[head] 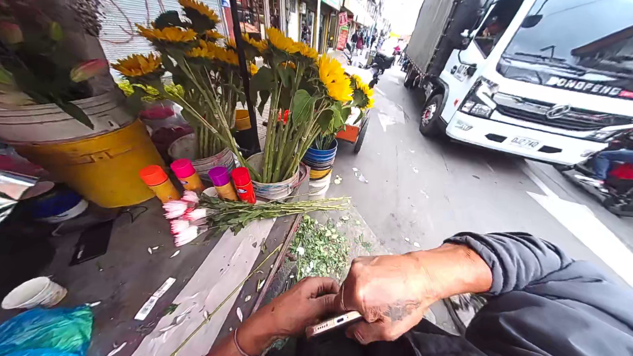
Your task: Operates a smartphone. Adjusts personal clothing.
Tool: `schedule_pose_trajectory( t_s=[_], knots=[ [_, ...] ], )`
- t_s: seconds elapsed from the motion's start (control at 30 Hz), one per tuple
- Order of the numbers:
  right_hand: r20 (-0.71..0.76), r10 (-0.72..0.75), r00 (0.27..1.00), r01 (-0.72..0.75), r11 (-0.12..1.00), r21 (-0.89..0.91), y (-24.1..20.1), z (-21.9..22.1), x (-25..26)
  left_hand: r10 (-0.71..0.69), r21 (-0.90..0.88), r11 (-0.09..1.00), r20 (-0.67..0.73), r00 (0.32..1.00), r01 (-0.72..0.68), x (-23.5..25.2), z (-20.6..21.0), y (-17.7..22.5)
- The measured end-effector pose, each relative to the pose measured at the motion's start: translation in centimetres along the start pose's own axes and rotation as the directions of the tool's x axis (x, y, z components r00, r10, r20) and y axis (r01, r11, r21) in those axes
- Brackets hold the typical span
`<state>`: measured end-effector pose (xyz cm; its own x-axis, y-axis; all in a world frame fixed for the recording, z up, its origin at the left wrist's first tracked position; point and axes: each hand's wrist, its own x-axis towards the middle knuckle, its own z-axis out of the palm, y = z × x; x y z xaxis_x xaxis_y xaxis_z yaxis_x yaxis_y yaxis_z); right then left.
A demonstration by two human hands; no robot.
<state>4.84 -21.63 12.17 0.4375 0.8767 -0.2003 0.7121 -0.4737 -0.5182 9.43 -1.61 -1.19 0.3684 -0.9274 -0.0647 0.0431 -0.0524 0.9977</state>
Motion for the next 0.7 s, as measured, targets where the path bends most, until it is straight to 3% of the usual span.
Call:
schedule_pose_trajectory(
  t_s=[0.1,0.23,0.3,0.4,0.43,0.5,0.6,0.7],
  knots=[
    [0.250,0.188,0.950,-0.163,0.980,-0.117,2.9,0.7,-3.2,-0.073,0.116,0.991,-0.003,0.997,0.073,3.8,0.6,-0.5],
    [0.036,0.068,0.997,-0.070,0.996,0.056,8.9,0.9,-10.4,-0.025,0.340,0.940,0.017,1.000,0.018,12.0,2.0,0.0],
    [0.179,0.148,0.973,-0.165,0.982,0.088,12.0,1.9,-14.8,0.025,0.384,0.922,0.062,0.998,-0.047,16.8,3.3,0.5],
    [0.458,0.289,0.841,-0.406,0.896,0.179,17.7,2.1,-21.4,0.161,0.441,0.868,0.184,0.970,-0.228,23.5,5.4,1.0],
    [0.449,0.272,0.851,-0.426,0.858,0.287,19.9,1.8,-23.5,0.174,0.458,0.851,0.214,0.961,-0.256,25.5,5.9,0.9],
    [0.238,0.221,0.946,-0.319,0.774,0.547,24.2,1.0,-27.5,0.174,0.460,0.849,0.221,0.960,-0.260,29.4,6.6,1.0],
    [-0.005,0.196,0.981,-0.136,0.698,0.703,30.3,0.7,-32.7,0.127,0.365,0.908,0.222,0.967,-0.203,35.0,6.0,1.3],
    [0.042,0.108,0.993,-0.098,0.587,0.804,35.5,2.6,-36.1,-0.020,0.358,0.931,0.252,0.967,-0.074,39.5,3.6,0.7]
  ],
)
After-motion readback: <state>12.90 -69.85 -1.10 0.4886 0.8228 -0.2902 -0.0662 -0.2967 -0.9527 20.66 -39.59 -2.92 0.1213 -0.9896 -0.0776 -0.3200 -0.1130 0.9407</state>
